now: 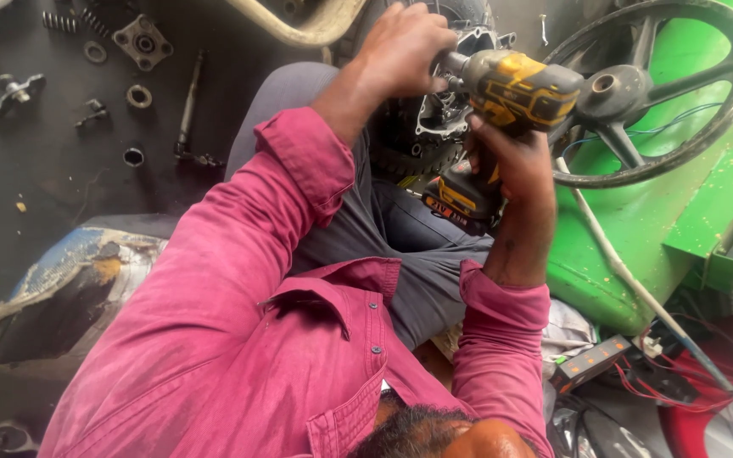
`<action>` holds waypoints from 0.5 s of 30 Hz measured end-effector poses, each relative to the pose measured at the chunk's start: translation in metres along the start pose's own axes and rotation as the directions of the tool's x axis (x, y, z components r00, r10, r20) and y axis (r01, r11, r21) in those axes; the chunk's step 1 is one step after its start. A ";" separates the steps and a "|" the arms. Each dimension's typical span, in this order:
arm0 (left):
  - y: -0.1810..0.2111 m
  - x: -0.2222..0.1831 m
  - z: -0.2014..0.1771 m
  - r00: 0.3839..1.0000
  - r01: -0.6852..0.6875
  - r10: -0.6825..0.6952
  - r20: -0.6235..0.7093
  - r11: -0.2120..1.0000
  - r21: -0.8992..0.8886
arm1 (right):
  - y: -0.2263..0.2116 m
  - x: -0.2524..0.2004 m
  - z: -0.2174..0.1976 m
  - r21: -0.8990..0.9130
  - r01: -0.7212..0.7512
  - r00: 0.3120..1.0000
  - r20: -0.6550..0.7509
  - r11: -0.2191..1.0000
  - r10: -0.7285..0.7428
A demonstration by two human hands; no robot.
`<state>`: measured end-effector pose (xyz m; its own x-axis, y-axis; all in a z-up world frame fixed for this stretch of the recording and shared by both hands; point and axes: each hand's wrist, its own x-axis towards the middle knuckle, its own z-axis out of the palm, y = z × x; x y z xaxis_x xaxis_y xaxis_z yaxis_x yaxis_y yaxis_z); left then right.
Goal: Disassembling and inspecting motorcycle engine components while sitting on a workshop floor.
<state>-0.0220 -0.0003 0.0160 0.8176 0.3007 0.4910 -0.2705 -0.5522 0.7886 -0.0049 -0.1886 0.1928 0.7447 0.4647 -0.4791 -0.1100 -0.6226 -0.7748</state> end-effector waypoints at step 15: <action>0.011 0.005 -0.003 0.996 0.091 -0.091 -0.024 0.996 -0.003 | -0.034 -0.011 0.003 -0.078 -0.031 0.998 0.051 0.996 0.035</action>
<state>-0.0223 -0.0021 0.0282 0.8262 0.3688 0.4258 -0.1963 -0.5201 0.8312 -0.0112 -0.1711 0.2229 0.7058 0.4742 -0.5263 -0.0814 -0.6837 -0.7252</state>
